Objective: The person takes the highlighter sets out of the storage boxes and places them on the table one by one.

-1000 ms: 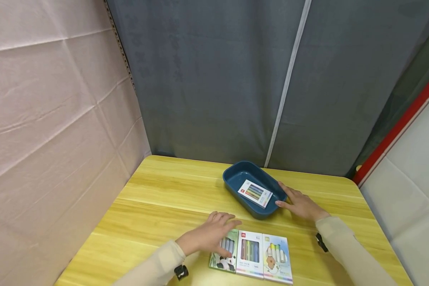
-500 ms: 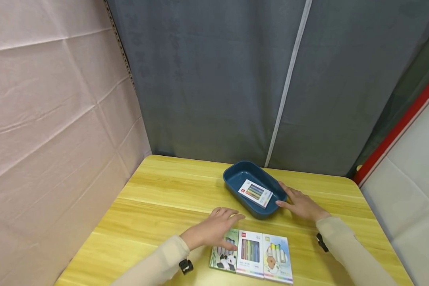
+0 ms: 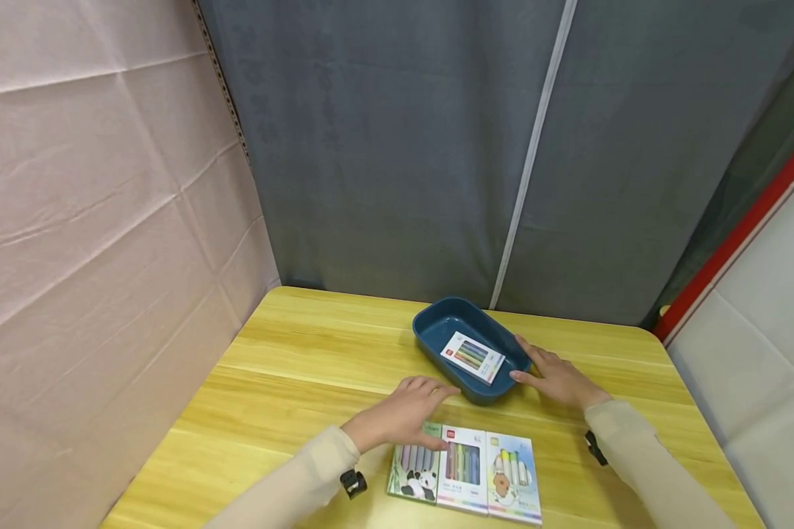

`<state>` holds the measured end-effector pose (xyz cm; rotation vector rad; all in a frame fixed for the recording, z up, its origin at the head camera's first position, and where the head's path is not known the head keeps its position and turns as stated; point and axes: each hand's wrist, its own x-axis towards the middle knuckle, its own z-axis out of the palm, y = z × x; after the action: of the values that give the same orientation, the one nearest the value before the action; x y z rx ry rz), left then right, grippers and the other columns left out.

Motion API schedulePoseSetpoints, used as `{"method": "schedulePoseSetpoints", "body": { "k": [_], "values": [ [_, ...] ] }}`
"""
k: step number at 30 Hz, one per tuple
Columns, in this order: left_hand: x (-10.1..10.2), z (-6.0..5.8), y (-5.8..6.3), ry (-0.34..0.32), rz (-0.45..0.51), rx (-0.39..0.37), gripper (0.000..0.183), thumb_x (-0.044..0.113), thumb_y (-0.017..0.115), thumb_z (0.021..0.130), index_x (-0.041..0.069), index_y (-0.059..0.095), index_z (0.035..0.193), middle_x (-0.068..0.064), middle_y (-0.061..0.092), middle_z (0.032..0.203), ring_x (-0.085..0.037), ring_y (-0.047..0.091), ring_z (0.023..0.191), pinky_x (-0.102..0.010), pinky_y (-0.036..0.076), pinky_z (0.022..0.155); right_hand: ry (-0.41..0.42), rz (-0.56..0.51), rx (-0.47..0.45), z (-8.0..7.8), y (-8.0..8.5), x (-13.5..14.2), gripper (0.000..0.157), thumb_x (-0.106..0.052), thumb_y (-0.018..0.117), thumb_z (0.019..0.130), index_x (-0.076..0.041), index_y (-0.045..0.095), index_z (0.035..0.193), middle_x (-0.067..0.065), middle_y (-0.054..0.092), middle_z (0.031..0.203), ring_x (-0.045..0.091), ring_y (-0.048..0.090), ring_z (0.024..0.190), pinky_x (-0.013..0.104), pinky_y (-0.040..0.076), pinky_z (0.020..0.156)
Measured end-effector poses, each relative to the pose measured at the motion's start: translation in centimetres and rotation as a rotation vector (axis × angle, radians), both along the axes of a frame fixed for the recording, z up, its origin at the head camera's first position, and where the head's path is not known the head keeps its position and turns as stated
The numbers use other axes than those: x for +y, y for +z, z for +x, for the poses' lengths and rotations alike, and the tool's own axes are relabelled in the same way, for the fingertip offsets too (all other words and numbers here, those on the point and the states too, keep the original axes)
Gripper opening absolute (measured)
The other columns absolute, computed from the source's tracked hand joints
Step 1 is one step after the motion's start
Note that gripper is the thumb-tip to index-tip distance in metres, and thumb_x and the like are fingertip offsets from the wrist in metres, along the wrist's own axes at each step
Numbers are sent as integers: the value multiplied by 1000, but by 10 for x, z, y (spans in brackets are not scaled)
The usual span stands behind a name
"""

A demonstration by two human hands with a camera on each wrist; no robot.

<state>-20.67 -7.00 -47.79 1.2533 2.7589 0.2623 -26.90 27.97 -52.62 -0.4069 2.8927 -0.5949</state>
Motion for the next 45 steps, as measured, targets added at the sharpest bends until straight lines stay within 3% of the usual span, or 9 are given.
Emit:
{"method": "schedulePoseSetpoints", "body": {
  "k": [15, 45],
  "values": [
    [10, -10, 2, 35, 31, 11, 85, 62, 66, 84, 23, 34, 153, 0, 46, 153, -22, 43, 139, -44, 34, 117, 1, 5, -3, -1, 0, -1, 85, -70, 41, 94, -31, 3, 160, 25, 25, 161, 55, 29, 142, 76, 26, 107],
    [37, -26, 8, 96, 101, 15, 80, 57, 69, 85, 21, 38, 151, -3, 49, 150, -23, 46, 135, -42, 36, 115, 1, 4, 6, -1, -1, 2, 85, -70, 41, 94, -31, 4, 160, 24, 26, 161, 55, 30, 142, 75, 27, 106]
  ]
}}
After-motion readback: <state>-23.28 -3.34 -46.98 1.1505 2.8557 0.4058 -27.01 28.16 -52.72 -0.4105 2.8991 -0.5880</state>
